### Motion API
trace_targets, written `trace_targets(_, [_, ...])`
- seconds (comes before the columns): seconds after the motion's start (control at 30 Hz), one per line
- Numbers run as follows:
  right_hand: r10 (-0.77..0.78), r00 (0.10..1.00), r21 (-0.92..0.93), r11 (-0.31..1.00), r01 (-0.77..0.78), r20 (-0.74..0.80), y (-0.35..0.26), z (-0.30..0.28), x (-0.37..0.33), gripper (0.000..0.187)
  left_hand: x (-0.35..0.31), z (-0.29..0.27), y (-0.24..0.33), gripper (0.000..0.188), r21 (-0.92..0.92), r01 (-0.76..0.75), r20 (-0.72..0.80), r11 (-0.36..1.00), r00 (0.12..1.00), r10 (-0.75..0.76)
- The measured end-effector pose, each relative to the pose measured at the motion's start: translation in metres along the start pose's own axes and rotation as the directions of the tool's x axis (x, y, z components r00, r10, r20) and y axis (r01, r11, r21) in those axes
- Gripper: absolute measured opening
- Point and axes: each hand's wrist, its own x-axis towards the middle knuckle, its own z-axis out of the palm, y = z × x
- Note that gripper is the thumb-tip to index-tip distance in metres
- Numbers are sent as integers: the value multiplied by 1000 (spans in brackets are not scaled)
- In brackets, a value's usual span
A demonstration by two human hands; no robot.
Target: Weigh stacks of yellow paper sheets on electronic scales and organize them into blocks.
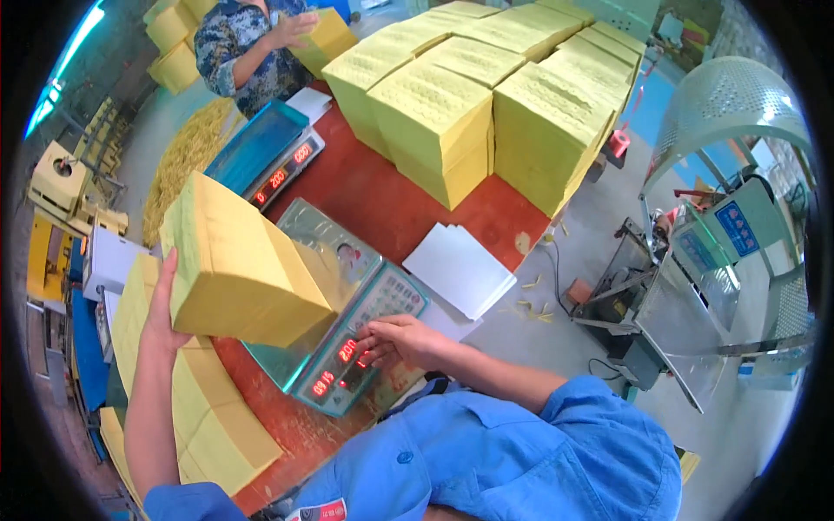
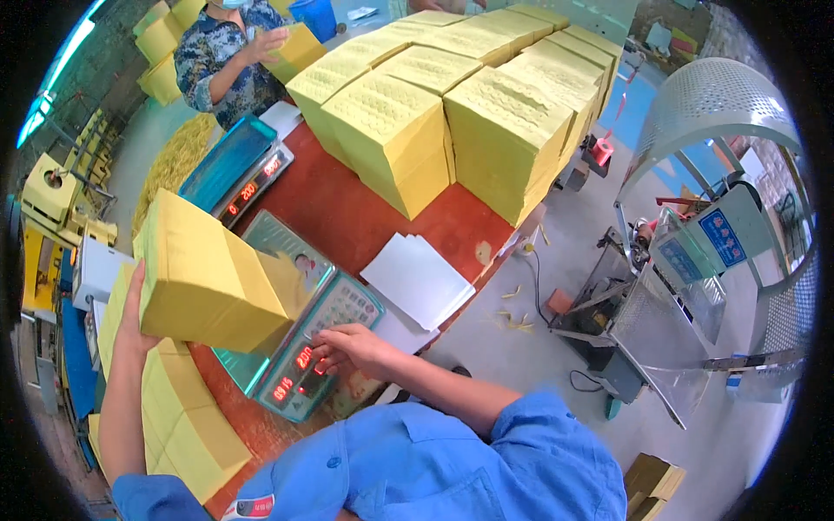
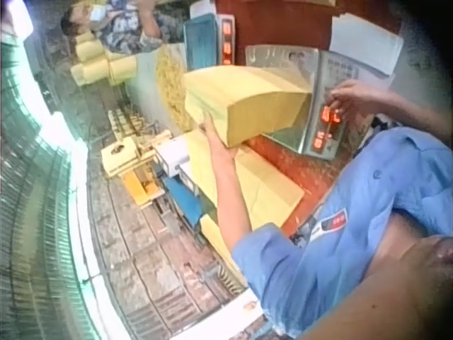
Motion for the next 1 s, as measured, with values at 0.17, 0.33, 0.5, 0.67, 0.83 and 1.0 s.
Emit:
trace_targets(0.17, [-214, 956, -148, 971, 186, -201, -22, -17, -8, 35, 29, 22, -4, 68, 92, -7, 65, 996, 998, 1])
trace_targets(0.33, [-375, 891, -395, 882, 258, -257, -33, -11, -1, 36, 41, 56, -5, 68, 129, 41, 145, 991, 988, -59])
trace_targets(0.5, [-345, 926, -112, 937, 330, -153, -20, -19, 15, 43, 45, 92, 6, 68, 196, 27, 161, 980, 985, -59])
trace_targets(0.67, [-385, 891, -149, 922, 358, -240, -50, 8, -13, 41, 40, 83, 4, 67, 95, 49, 125, 994, 990, -61])
trace_targets(0.83, [-518, 844, -308, 833, 460, -138, -112, -1, -10, 37, 36, 86, -13, 60, -126, -116, 102, 985, 986, 129])
trace_targets(1.0, [-454, 888, -106, 889, 445, -78, -179, -29, 60, 49, 80, 93, -1, 53, 179, -623, 199, 761, 781, 592])
